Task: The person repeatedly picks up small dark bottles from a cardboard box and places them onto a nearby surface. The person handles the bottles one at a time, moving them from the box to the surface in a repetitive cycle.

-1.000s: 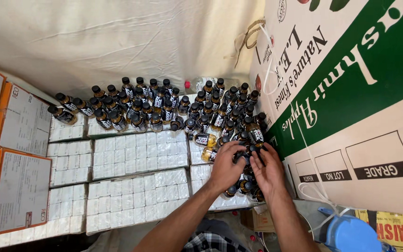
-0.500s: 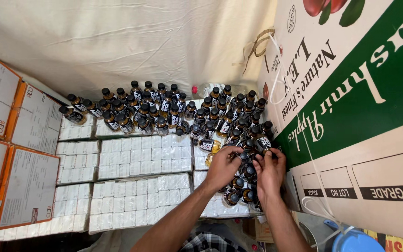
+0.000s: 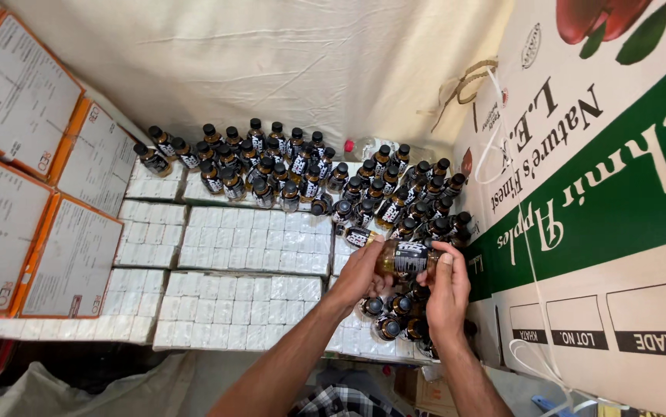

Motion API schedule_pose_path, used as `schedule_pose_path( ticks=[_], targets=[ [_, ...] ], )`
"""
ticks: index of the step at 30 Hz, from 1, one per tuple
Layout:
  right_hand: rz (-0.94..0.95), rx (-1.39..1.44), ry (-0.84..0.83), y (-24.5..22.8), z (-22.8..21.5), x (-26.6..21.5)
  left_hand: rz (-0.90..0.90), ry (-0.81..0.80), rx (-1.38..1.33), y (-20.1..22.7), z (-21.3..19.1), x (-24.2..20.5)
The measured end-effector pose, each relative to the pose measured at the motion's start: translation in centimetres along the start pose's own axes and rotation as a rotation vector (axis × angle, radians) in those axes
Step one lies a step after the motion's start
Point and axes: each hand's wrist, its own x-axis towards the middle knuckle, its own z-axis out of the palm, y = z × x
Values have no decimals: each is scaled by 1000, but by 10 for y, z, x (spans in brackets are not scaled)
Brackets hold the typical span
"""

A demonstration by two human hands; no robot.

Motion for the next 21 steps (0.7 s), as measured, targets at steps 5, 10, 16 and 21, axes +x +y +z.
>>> schedule_pose_path(
  ticks=[5,10,16,21],
  targets=[
    [-40,-135,-148,-13,23,-4,-21,-12,-194,0,-12,-40],
    [29,36,-259,2,51,-8,107,14,-465,-33,-42,-64],
    [135,-176,-572,-14,93,-46,191,232,-663,-64,-81,-116],
    [238,-118,-972,-32,133,-99,360,344,-510,-97,-114,-164]
  ],
)
